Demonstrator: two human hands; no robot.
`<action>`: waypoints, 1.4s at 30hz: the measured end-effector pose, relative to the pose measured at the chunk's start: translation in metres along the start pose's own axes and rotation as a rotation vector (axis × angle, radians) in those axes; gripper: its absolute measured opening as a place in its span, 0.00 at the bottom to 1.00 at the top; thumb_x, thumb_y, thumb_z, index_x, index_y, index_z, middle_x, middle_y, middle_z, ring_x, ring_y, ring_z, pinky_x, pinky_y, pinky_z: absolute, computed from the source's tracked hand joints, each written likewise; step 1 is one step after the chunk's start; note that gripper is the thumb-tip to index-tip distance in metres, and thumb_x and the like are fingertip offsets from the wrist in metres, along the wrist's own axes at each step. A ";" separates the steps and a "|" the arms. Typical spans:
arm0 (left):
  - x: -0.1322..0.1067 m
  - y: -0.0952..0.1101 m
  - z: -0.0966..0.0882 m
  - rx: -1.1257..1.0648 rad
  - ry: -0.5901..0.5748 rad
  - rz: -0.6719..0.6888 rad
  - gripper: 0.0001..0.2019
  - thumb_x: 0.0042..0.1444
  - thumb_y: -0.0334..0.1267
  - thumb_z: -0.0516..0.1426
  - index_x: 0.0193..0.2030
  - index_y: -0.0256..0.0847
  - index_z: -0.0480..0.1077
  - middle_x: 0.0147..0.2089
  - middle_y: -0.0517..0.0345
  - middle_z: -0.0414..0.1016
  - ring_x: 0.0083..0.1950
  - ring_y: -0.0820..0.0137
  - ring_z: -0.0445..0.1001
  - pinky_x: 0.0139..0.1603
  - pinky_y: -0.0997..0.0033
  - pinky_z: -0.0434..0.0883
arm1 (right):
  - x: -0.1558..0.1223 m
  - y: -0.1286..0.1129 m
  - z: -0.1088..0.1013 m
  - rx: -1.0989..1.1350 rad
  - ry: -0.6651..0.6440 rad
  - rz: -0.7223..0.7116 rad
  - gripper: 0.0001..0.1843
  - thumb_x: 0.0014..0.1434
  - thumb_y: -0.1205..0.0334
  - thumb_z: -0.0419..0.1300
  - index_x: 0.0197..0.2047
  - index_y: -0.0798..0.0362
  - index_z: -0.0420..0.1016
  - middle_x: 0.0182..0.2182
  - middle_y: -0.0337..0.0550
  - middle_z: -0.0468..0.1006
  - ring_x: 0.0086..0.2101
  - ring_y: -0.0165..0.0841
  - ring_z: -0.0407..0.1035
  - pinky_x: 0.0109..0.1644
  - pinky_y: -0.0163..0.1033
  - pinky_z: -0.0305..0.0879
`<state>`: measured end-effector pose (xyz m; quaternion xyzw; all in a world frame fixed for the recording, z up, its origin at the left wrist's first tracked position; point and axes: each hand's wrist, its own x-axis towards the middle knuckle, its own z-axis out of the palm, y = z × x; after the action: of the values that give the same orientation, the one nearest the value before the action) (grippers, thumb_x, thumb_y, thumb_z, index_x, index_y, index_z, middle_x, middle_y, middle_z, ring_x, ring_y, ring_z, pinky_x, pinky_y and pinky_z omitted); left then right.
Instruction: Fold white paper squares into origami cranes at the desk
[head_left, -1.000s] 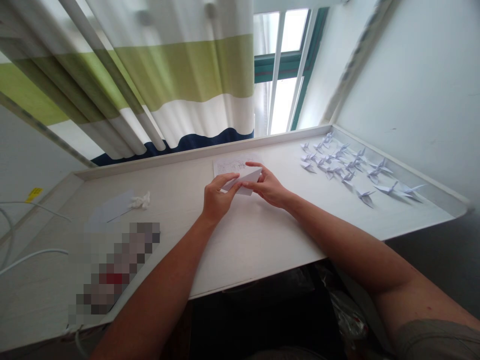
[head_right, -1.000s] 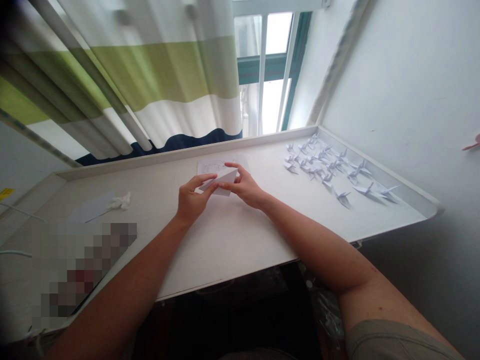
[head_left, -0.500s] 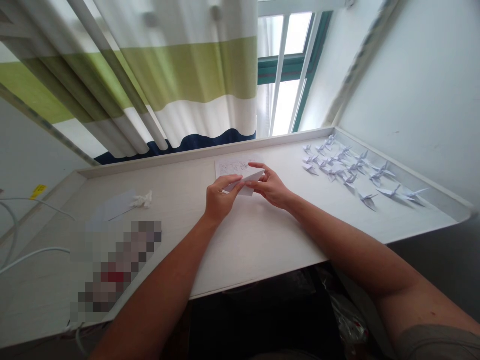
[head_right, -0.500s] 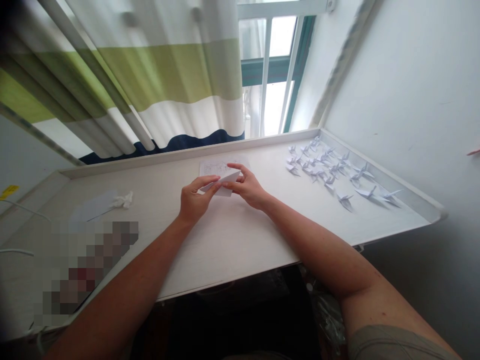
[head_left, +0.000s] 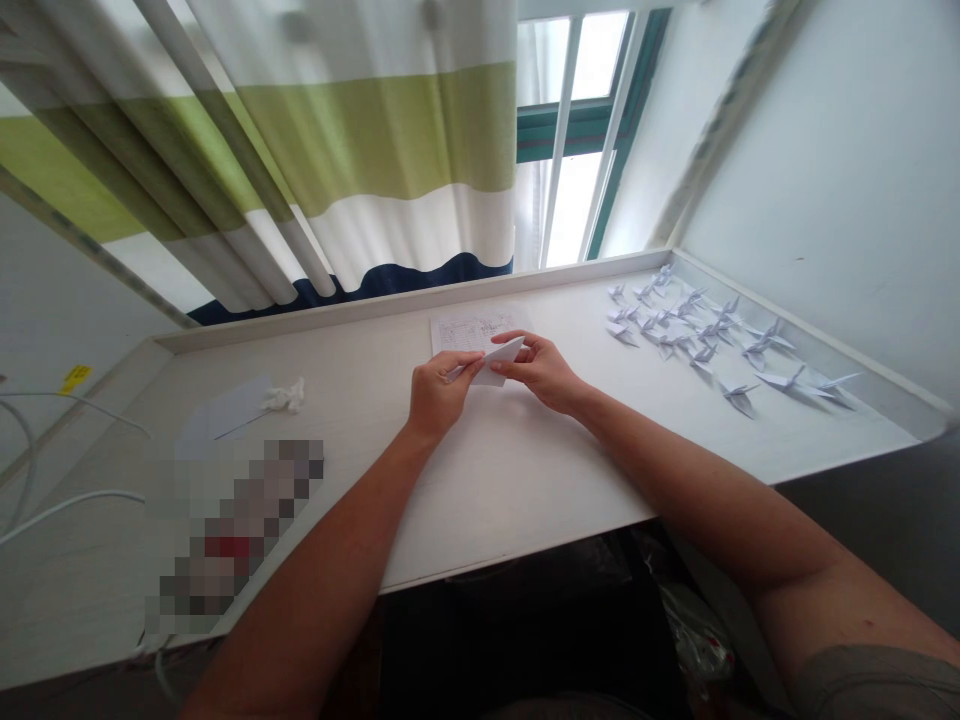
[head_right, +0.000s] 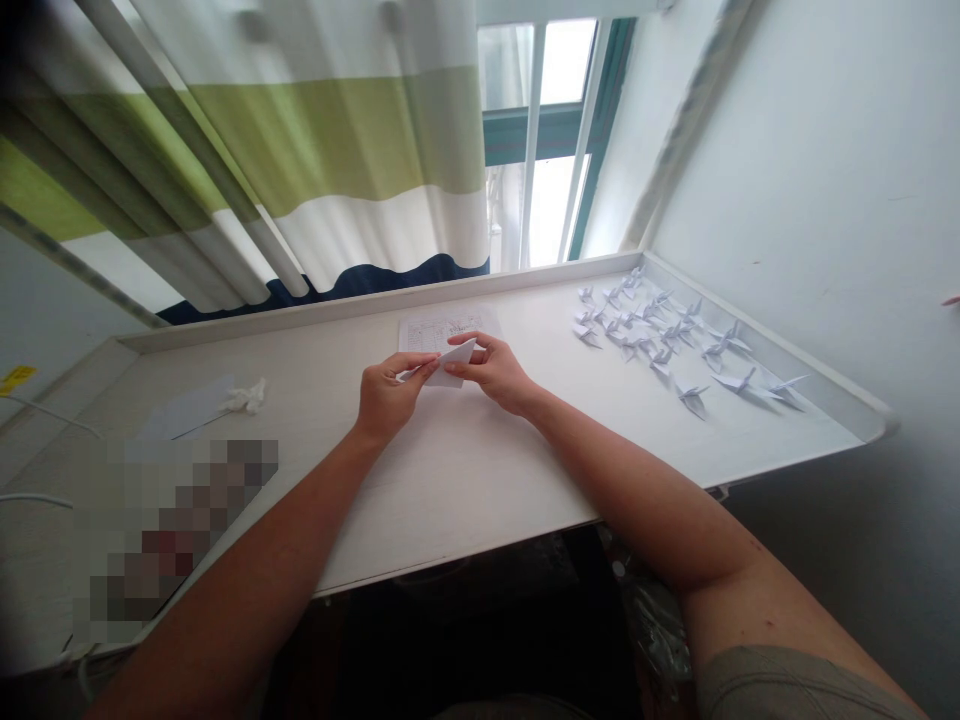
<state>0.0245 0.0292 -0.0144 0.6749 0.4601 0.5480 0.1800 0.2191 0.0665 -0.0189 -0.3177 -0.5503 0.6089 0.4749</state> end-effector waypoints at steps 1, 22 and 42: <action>0.000 0.000 0.000 0.004 -0.011 -0.021 0.06 0.63 0.39 0.67 0.44 0.45 0.87 0.47 0.53 0.89 0.51 0.58 0.87 0.58 0.56 0.81 | 0.000 0.000 0.000 0.005 0.001 0.002 0.36 0.44 0.52 0.83 0.54 0.50 0.77 0.31 0.38 0.86 0.34 0.38 0.80 0.43 0.44 0.74; 0.001 -0.001 -0.001 0.019 -0.033 -0.133 0.05 0.60 0.39 0.69 0.41 0.47 0.87 0.43 0.54 0.89 0.48 0.54 0.88 0.56 0.52 0.81 | -0.001 0.000 -0.001 -0.363 0.048 -0.092 0.28 0.52 0.49 0.77 0.53 0.50 0.81 0.24 0.34 0.78 0.29 0.36 0.74 0.37 0.42 0.70; 0.004 -0.009 -0.008 0.222 -0.148 0.023 0.06 0.64 0.41 0.66 0.44 0.45 0.84 0.46 0.50 0.88 0.47 0.56 0.86 0.53 0.56 0.78 | -0.003 -0.012 -0.011 -0.701 -0.042 -0.377 0.14 0.65 0.45 0.68 0.37 0.46 0.86 0.38 0.45 0.86 0.39 0.42 0.77 0.48 0.50 0.73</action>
<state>0.0131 0.0352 -0.0157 0.7345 0.4958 0.4444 0.1315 0.2325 0.0674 -0.0101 -0.3414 -0.7831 0.2924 0.4298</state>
